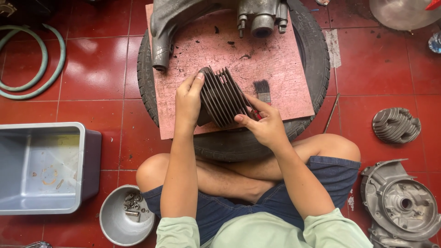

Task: A person is meticulously cleaning the cooling fins of a motorcycle engine cylinder using a small metal pick and a brush while sitting on the floor.

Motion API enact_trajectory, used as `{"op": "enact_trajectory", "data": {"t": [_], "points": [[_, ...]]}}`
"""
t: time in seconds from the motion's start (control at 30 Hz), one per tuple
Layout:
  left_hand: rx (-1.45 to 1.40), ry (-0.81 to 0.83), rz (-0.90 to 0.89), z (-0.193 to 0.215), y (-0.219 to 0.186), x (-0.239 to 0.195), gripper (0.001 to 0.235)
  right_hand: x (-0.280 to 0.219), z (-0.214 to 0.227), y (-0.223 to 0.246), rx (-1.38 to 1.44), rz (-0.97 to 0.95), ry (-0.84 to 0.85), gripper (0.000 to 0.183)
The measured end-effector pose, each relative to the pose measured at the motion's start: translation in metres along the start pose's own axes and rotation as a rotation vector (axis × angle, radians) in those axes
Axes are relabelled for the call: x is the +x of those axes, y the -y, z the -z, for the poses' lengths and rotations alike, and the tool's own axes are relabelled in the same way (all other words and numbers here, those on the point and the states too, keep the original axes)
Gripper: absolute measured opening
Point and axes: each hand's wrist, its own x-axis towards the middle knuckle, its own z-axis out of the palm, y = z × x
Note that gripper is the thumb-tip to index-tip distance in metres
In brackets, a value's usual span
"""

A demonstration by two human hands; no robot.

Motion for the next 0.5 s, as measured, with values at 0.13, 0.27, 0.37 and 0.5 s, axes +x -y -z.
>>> {"op": "enact_trajectory", "data": {"t": [0.13, 0.27, 0.37, 0.5], "points": [[-0.122, -0.058, -0.146, -0.004, -0.017, -0.012, 0.044, 0.012, 0.002, -0.009, -0.115, 0.192, 0.056, 0.059], [-0.137, -0.139, -0.267, -0.006, 0.013, 0.006, 0.036, 0.033, 0.004, -0.016, -0.26, 0.298, 0.04, 0.067], [-0.271, -0.064, -0.302, -0.009, 0.016, 0.012, 0.037, 0.042, 0.017, -0.007, -0.416, 0.315, 0.051, 0.062], [-0.226, -0.233, -0.494, -0.031, 0.033, 0.012, 0.033, 0.053, 0.043, -0.038, -0.602, 0.473, 0.053, 0.062]]}}
